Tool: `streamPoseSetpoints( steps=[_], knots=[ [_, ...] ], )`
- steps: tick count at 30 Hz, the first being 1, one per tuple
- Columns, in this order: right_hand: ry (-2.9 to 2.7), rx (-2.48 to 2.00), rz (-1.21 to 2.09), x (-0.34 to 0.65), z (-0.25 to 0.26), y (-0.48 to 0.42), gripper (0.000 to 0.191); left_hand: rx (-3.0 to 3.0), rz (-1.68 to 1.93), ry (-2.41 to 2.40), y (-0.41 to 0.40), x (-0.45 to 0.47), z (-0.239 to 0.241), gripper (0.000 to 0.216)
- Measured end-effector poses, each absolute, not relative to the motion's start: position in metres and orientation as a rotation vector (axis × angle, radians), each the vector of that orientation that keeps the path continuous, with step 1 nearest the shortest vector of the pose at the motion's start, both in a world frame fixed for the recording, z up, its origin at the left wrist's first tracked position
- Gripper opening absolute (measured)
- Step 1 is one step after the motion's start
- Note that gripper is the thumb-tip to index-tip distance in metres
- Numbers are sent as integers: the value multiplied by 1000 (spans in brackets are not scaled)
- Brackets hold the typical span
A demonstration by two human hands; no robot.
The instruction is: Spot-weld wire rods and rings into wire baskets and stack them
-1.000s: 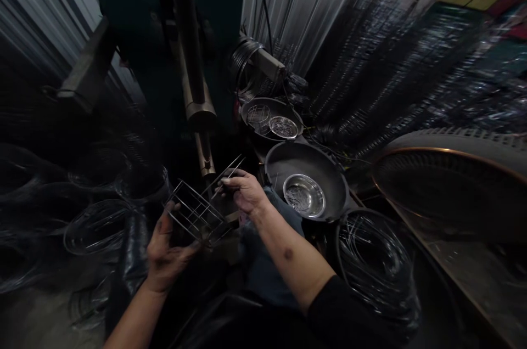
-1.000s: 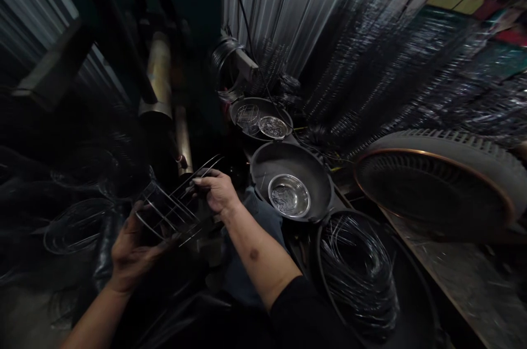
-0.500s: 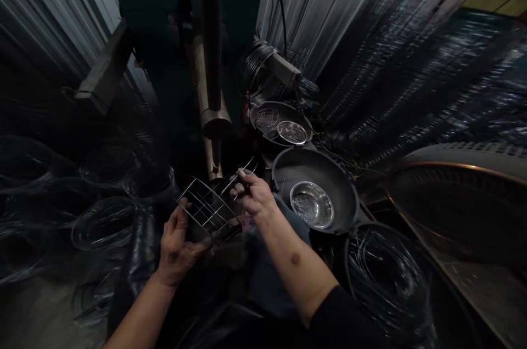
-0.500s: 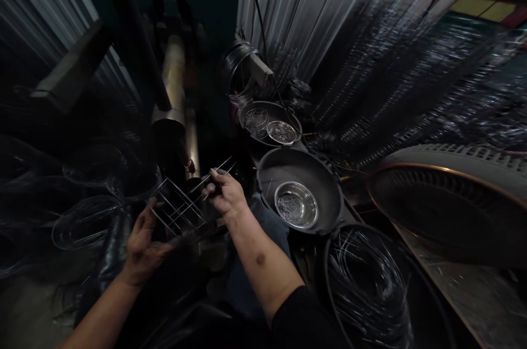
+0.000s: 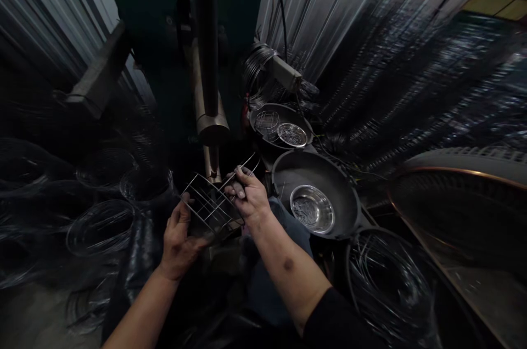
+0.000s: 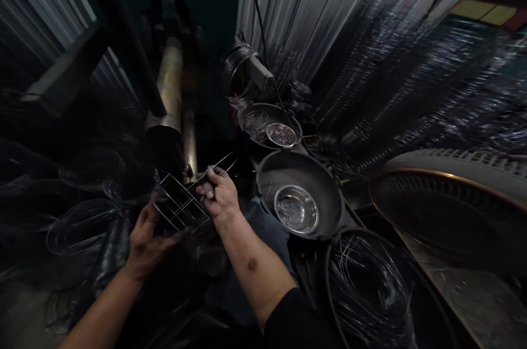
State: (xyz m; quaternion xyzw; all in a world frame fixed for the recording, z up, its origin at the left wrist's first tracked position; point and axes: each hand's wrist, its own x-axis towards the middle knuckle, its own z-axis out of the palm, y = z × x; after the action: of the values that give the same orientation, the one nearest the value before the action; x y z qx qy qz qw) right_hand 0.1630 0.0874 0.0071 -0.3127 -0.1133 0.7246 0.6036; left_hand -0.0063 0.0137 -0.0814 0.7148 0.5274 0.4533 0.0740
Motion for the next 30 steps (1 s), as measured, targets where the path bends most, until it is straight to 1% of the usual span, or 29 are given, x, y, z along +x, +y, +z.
streamPoseSetpoints(
  steps=[4,6,10,12,17,24,30],
  knots=[
    [-300,-715,1656,159,12,95,16,2202,1483,1544,22,-2,-70,86],
    [-319,-714,1646,157,15,99,17,2209,1518,1546,26,0,-63,87],
    [-331,-723,1641,155,21,105,19,2196,1482,1579,32,-2,-58,90],
    [-319,-725,1644,154,22,107,20,2185,1479,1588,35,-4,-59,89],
    [-329,-752,1633,153,23,113,19,2231,1509,1555,43,-6,-66,96],
    [-366,-765,1624,151,21,121,21,2214,1524,1555,50,-7,-65,94],
    [-380,-769,1605,150,20,127,25,2170,1482,1613,53,-6,-62,96]
  ],
)
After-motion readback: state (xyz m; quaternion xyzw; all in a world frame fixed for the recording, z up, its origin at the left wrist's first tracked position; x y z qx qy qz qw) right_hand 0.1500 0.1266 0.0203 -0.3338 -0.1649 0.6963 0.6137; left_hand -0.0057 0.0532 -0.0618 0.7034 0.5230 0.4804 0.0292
